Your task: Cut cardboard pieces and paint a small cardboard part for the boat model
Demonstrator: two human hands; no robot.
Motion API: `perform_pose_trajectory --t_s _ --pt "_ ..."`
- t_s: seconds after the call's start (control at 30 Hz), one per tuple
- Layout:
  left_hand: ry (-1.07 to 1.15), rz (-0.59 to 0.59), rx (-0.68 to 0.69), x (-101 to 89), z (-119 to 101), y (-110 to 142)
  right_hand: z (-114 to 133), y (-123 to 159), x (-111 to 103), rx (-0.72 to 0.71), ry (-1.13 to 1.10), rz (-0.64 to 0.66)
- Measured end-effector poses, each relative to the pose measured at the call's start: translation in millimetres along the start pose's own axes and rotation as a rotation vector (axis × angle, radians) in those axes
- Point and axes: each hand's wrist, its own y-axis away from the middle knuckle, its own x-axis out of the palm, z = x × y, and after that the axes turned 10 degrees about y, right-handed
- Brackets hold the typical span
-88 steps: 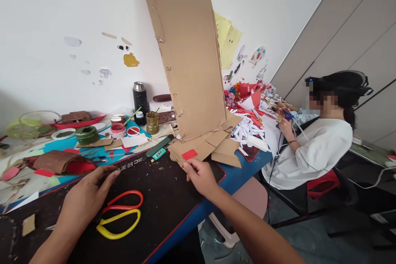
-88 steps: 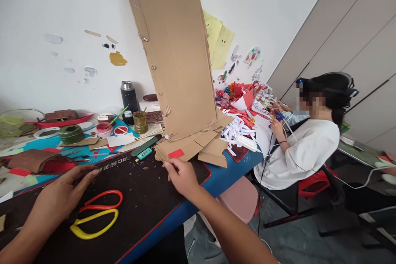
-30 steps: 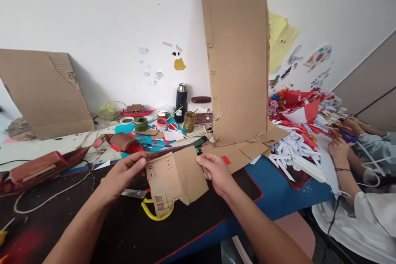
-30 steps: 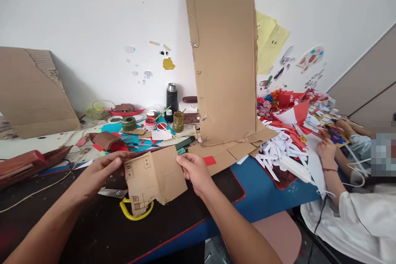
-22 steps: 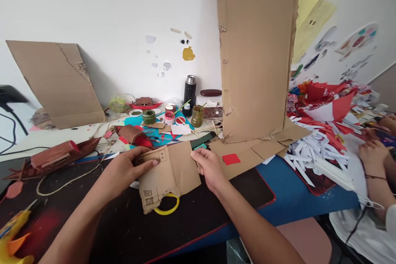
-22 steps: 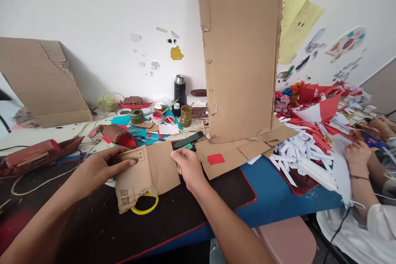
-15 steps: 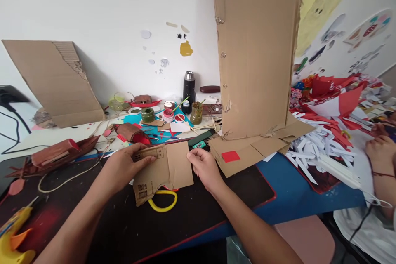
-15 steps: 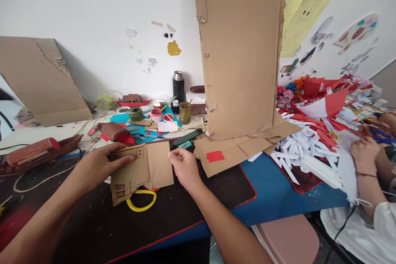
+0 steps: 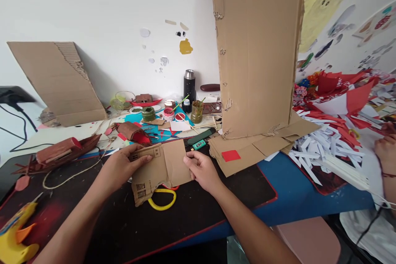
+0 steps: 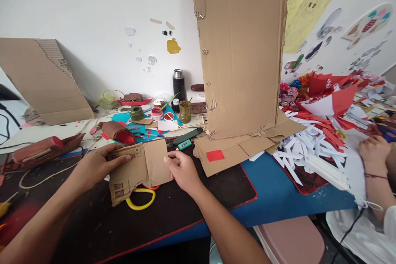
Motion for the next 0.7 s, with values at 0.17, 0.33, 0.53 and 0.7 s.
perform_pose_trajectory --t_s 0.17,0.33,0.53,0.7 --pt "0.004 -0.010 -0.001 0.1 0.2 1.0 -2.7 -0.2 -1.7 -0.010 0.024 0.043" --pt "0.008 -0.033 0.031 0.0 2.3 0.7 -4.8 -2.1 0.2 -0.017 0.025 0.045" --pt "-0.002 -0.018 0.014 1.0 5.6 -0.1 -8.4 -3.7 2.2 -0.028 0.042 0.026" --pt "0.007 -0.034 0.036 3.3 4.0 3.3 -10.1 -3.4 2.6 -0.029 0.053 0.016"
